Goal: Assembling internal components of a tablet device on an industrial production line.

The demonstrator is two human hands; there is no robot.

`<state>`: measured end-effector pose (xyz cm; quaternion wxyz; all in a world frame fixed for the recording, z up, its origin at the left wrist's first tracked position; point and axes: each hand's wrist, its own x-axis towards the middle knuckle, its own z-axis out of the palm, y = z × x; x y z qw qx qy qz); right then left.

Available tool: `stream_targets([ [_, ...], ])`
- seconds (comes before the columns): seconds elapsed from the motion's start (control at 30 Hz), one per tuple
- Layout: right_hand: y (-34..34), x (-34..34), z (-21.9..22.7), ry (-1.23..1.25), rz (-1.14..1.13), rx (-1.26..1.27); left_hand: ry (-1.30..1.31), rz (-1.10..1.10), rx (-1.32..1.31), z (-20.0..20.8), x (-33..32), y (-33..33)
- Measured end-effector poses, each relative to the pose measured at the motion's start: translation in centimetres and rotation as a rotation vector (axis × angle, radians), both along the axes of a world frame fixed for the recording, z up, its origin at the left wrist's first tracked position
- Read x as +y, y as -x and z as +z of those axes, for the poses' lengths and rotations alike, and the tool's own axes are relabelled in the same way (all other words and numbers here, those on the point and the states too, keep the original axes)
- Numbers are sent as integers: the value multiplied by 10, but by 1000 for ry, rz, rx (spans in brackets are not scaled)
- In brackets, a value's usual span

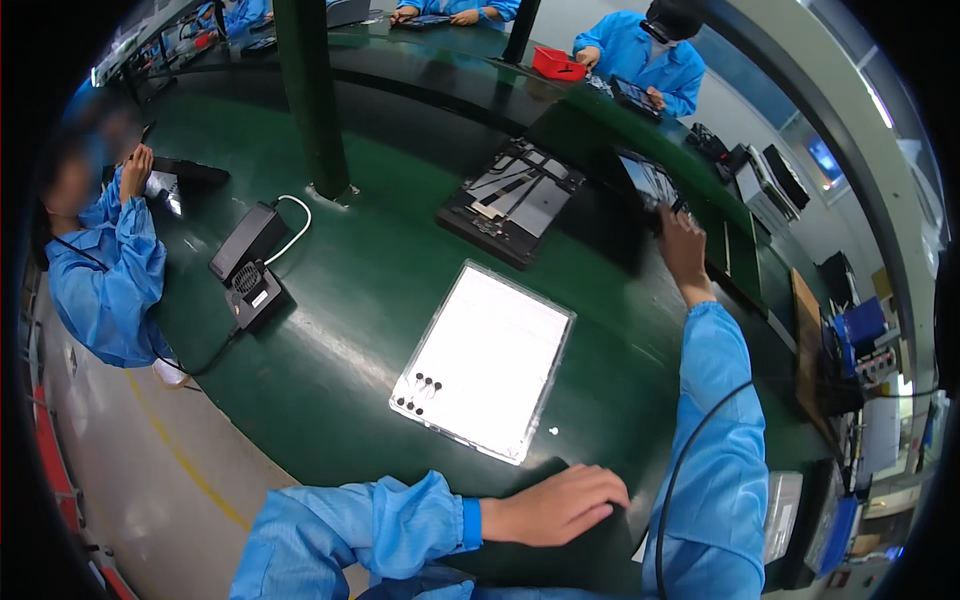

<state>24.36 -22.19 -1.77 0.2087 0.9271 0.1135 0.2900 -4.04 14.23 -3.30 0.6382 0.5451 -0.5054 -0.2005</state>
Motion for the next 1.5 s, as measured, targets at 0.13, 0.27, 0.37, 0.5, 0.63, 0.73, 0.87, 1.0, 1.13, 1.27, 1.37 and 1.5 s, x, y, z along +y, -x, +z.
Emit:
stream_targets([
  [0.13,66,17,94,-432,64,-42,-34,-103,546,-13,-5,-8],
  [0.27,187,29,160,-1027,557,72,154,-385,1461,-21,-11,-20],
  [0.37,249,25,164,-1187,641,262,314,-575,1674,-30,-13,-23],
  [0.5,302,56,122,-1365,627,551,89,-596,1483,-17,-5,-35],
  [0.63,320,62,71,-1284,617,519,-9,-52,962,-1,-2,-17],
  [0.73,321,60,46,-1330,557,525,-43,-6,826,17,3,-19],
  [0.87,333,28,43,-1076,263,276,-148,134,659,9,-7,-24],
  [1.0,375,0,0,-1530,293,-235,-286,152,516,1,-11,-20],
  [1.13,436,2,-23,-1924,231,-186,-379,292,55,4,-19,-11],
  [1.27,441,-2,-18,-1926,121,-135,-419,416,-272,7,-26,1],
  [1.37,432,-7,-19,-2025,50,-25,-402,374,-349,14,-34,1],
  [1.5,441,-10,-22,-2046,68,70,-481,9,-736,72,-85,18],
])
